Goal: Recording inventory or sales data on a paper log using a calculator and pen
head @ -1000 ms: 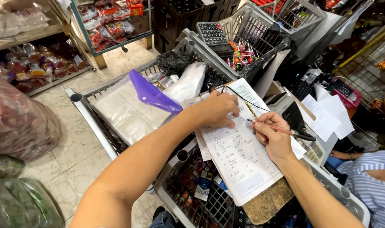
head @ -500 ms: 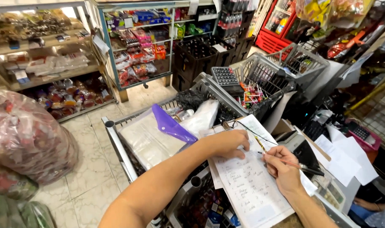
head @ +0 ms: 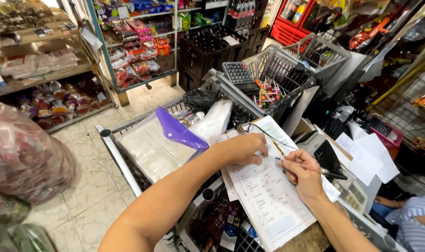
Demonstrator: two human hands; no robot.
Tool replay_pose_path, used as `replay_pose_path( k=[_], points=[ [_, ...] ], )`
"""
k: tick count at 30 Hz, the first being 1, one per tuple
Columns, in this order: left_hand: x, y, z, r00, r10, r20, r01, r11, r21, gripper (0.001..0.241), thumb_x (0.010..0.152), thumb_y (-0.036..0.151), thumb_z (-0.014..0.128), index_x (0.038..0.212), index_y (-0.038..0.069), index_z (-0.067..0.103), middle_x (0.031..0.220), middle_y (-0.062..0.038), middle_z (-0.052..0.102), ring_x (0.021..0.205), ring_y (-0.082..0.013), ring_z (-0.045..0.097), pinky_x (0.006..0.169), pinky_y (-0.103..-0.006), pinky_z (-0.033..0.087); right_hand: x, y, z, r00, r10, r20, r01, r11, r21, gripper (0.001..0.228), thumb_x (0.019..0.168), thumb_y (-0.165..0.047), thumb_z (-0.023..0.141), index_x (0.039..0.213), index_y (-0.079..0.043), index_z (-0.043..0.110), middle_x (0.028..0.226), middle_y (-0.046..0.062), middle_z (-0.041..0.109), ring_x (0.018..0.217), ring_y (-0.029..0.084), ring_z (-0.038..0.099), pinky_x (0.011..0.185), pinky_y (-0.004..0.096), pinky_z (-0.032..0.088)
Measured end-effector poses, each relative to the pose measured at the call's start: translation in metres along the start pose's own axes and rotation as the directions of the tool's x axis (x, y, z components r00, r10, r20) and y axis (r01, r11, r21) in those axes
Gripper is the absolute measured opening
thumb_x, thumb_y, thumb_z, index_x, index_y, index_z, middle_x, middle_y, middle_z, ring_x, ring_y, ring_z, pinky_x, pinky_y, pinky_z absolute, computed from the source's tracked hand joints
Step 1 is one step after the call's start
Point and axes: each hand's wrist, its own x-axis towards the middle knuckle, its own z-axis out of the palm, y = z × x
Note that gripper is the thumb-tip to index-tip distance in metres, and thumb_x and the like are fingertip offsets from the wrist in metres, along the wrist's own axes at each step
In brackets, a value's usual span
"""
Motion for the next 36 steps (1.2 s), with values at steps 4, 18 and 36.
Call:
replay_pose_path(
  k=[4,18,36],
  points=[
    [0.003,-0.005,0.005,1.0,0.01,-0.014,-0.01,1.0,-0.003,0.024,0.08,0.021,0.084,0.101,0.013,0.078,0.113,-0.017,0.067,0.105,-0.0396,0.072,0.092,-0.0446,0.06,-0.003,-0.002,0.001,0.999,-0.039,0.015,0.039,0.999,-0.003,0.012,0.087,0.003,0.066,0.095,0.0,0.058,0.07,0.019,0.064,0.038,0.007,0.04,0.035,0.018,0.027],
    [0.005,-0.014,0.014,0.999,-0.02,-0.035,0.018,0.999,-0.039,0.024,0.079,0.019,0.084,0.1,0.012,0.078,0.114,-0.014,0.066,0.1,-0.0374,0.073,0.088,-0.0445,0.061,-0.003,-0.006,0.001,0.999,0.016,0.044,-0.013,0.998,-0.053,0.014,0.088,0.001,0.067,0.098,-0.002,0.057,0.074,0.02,0.064,0.043,0.006,0.039,0.038,0.017,0.03],
    [0.0,0.001,-0.002,0.997,-0.064,0.034,0.065,0.998,-0.022,0.028,0.082,0.019,0.083,0.105,0.007,0.074,0.121,-0.016,0.064,0.106,-0.0362,0.072,0.087,-0.0434,0.062,-0.009,-0.016,0.011,1.0,0.025,0.017,-0.023,0.996,-0.084,0.013,0.088,0.001,0.066,0.097,-0.003,0.057,0.074,0.019,0.065,0.043,0.006,0.04,0.039,0.017,0.03]
  ],
)
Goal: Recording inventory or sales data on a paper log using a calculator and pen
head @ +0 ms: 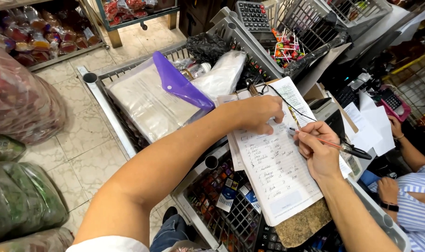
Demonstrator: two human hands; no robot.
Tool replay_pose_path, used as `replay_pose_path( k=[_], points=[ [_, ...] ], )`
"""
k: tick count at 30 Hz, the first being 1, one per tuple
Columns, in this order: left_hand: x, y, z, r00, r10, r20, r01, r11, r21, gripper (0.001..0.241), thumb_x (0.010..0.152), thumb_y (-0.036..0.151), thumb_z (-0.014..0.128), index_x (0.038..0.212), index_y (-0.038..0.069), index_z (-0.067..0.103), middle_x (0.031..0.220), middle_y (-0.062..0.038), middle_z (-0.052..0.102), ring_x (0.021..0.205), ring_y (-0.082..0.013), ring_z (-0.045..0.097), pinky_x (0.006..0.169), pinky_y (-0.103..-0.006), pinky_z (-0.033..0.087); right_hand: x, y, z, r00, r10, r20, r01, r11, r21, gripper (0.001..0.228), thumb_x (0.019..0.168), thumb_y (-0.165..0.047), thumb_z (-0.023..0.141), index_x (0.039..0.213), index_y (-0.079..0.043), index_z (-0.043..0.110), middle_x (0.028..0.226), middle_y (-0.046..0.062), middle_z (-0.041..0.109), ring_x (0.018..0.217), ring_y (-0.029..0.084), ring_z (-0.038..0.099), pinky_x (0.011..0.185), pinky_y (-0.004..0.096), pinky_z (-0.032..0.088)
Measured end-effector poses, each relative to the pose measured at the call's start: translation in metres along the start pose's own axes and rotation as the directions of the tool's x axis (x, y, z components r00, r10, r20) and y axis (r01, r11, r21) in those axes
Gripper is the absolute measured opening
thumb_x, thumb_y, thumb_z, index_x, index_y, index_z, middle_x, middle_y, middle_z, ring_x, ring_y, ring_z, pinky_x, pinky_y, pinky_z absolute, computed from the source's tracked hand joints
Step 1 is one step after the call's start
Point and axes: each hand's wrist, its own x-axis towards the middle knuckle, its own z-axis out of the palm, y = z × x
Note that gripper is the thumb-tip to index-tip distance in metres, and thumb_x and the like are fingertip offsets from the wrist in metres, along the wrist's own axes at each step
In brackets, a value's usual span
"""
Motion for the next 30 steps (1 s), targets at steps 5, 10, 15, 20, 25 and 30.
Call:
replay_pose_path(
  k=[5,10,15,20,25,30],
  points=[
    [-0.002,0.005,-0.004,1.0,-0.003,0.005,0.003,1.0,0.007,0.029,0.082,0.018,0.082,0.106,0.005,0.074,0.118,-0.015,0.065,0.104,-0.0348,0.073,0.086,-0.0428,0.062,0.0,0.001,-0.001,1.0,-0.007,-0.006,0.007,1.0,-0.004,0.013,0.088,0.0,0.066,0.097,-0.003,0.057,0.073,0.018,0.065,0.043,0.006,0.04,0.04,0.017,0.03],
    [-0.005,0.007,-0.007,1.0,-0.005,0.0,0.005,1.0,-0.006,0.032,0.081,0.02,0.083,0.107,0.005,0.073,0.119,-0.015,0.064,0.105,-0.0362,0.072,0.086,-0.0445,0.062,0.001,0.002,-0.002,1.0,-0.008,-0.004,0.008,1.0,-0.006,0.013,0.088,0.0,0.066,0.098,-0.003,0.057,0.073,0.018,0.064,0.043,0.007,0.04,0.04,0.018,0.03],
    [-0.003,0.006,-0.008,1.0,-0.014,0.016,0.014,1.0,-0.005,0.033,0.081,0.02,0.083,0.108,0.005,0.073,0.119,-0.015,0.064,0.105,-0.036,0.072,0.086,-0.0443,0.062,0.001,0.001,0.0,1.0,-0.006,-0.007,0.006,1.0,0.005,0.014,0.088,-0.001,0.066,0.098,-0.004,0.057,0.072,0.017,0.063,0.043,0.007,0.04,0.039,0.018,0.03],
    [-0.003,0.008,-0.009,0.999,-0.032,0.022,0.033,0.999,-0.004,0.034,0.081,0.02,0.083,0.109,0.005,0.073,0.117,-0.014,0.064,0.103,-0.0345,0.072,0.085,-0.0426,0.063,0.001,0.002,-0.001,1.0,-0.013,-0.004,0.013,1.0,0.009,0.014,0.089,-0.001,0.066,0.098,-0.004,0.057,0.072,0.017,0.063,0.043,0.007,0.041,0.039,0.018,0.03],
    [-0.005,0.009,-0.01,0.999,-0.026,0.029,0.026,1.0,0.009,0.036,0.081,0.021,0.084,0.111,0.004,0.073,0.118,-0.014,0.064,0.103,-0.0353,0.072,0.084,-0.0439,0.063,0.001,0.001,-0.001,1.0,-0.019,0.0,0.019,1.0,0.004,0.012,0.089,-0.002,0.066,0.097,-0.004,0.058,0.072,0.017,0.062,0.044,0.007,0.042,0.039,0.018,0.031],
    [-0.007,0.015,-0.016,0.998,-0.049,0.035,0.048,0.999,0.018,0.035,0.082,0.02,0.083,0.112,0.005,0.074,0.115,-0.013,0.064,0.101,-0.032,0.073,0.084,-0.0407,0.062,0.002,0.001,-0.001,1.0,-0.018,0.002,0.018,1.0,0.008,0.011,0.09,-0.002,0.066,0.097,-0.003,0.058,0.072,0.016,0.062,0.045,0.007,0.042,0.04,0.018,0.032]
  ],
)
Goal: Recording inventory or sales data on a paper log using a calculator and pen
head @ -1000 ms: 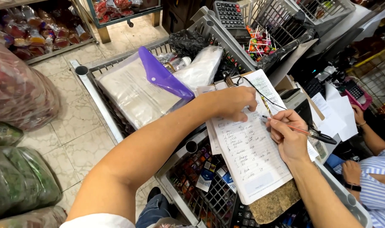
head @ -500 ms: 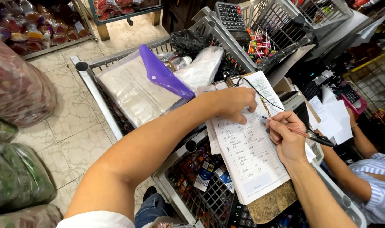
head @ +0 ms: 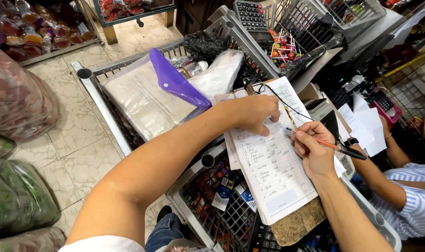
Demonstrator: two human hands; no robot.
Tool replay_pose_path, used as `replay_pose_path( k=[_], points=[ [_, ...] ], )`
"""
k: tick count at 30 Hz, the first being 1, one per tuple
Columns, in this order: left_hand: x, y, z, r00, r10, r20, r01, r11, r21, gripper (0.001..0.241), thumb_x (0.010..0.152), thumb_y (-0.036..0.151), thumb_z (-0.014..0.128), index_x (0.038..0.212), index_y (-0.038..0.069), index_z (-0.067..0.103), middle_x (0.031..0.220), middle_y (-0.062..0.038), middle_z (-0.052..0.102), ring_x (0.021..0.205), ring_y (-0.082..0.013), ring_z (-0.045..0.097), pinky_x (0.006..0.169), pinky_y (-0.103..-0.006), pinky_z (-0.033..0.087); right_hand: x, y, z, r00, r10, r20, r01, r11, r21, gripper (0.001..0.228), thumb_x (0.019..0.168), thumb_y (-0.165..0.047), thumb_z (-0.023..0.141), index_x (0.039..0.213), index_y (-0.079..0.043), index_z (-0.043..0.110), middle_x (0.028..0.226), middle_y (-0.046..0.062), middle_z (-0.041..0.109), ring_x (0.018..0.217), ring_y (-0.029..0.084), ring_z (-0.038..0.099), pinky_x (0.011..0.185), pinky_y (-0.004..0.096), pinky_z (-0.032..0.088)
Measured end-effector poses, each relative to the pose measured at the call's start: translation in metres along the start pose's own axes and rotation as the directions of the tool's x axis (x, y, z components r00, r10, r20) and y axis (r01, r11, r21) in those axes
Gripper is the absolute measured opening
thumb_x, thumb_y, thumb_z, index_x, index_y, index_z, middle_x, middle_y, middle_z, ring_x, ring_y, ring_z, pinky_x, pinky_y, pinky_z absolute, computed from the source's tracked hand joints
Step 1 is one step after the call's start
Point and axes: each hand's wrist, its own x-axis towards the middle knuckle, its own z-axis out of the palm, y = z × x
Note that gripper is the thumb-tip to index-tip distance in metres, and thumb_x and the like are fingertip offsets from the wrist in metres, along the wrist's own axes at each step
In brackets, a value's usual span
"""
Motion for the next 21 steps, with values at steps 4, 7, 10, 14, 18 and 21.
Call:
replay_pose_path(
  k=[4,7,10,14,18,21],
  points=[
    [-0.001,0.001,0.0,1.0,-0.001,-0.003,0.001,1.0,-0.01,0.036,0.082,0.02,0.084,0.112,0.004,0.073,0.116,-0.013,0.064,0.102,-0.0328,0.073,0.084,-0.0421,0.063,0.0,0.002,-0.001,1.0,0.005,-0.002,-0.005,1.0,0.002,0.011,0.09,-0.002,0.065,0.097,-0.004,0.057,0.071,0.016,0.061,0.044,0.007,0.042,0.04,0.018,0.031],
    [-0.001,0.001,0.0,1.0,0.003,-0.009,-0.003,1.0,-0.005,0.036,0.082,0.02,0.084,0.113,0.004,0.073,0.116,-0.014,0.065,0.102,-0.0333,0.073,0.084,-0.0426,0.063,0.001,0.003,-0.002,1.0,0.004,-0.003,-0.004,1.0,0.004,0.011,0.09,-0.002,0.065,0.097,-0.004,0.057,0.072,0.016,0.061,0.044,0.007,0.042,0.039,0.018,0.031],
    [-0.002,0.002,-0.001,1.0,0.008,-0.012,-0.008,1.0,-0.003,0.037,0.082,0.02,0.084,0.113,0.004,0.073,0.116,-0.014,0.065,0.103,-0.0332,0.073,0.085,-0.0423,0.063,0.0,0.0,-0.001,1.0,0.001,-0.002,-0.001,1.0,0.003,0.011,0.089,-0.002,0.065,0.097,-0.004,0.057,0.072,0.016,0.061,0.044,0.007,0.042,0.039,0.018,0.031],
    [0.0,-0.002,0.001,1.0,0.006,-0.02,-0.007,1.0,-0.002,0.038,0.081,0.021,0.085,0.113,0.005,0.074,0.116,-0.014,0.065,0.104,-0.0332,0.073,0.086,-0.0425,0.063,0.0,0.0,0.001,1.0,-0.008,-0.002,0.008,1.0,0.009,0.011,0.089,-0.001,0.065,0.097,-0.003,0.056,0.072,0.016,0.061,0.044,0.007,0.042,0.039,0.018,0.031],
    [-0.003,0.003,-0.004,1.0,0.004,-0.012,-0.004,1.0,-0.013,0.037,0.082,0.019,0.084,0.113,0.003,0.074,0.117,-0.015,0.065,0.104,-0.0346,0.073,0.087,-0.044,0.062,0.001,0.009,-0.006,1.0,-0.024,-0.008,0.023,1.0,-0.013,0.014,0.088,0.001,0.066,0.098,-0.002,0.057,0.074,0.017,0.062,0.043,0.007,0.042,0.038,0.018,0.031],
    [-0.001,-0.001,0.0,1.0,0.004,-0.007,-0.005,1.0,-0.018,0.038,0.081,0.019,0.084,0.114,0.002,0.073,0.117,-0.016,0.066,0.104,-0.0349,0.073,0.087,-0.044,0.062,0.001,0.021,-0.011,0.997,-0.05,-0.062,0.044,0.995,-0.087,0.014,0.085,0.006,0.068,0.094,0.002,0.059,0.072,0.018,0.062,0.042,0.006,0.04,0.037,0.019,0.028]
  ],
)
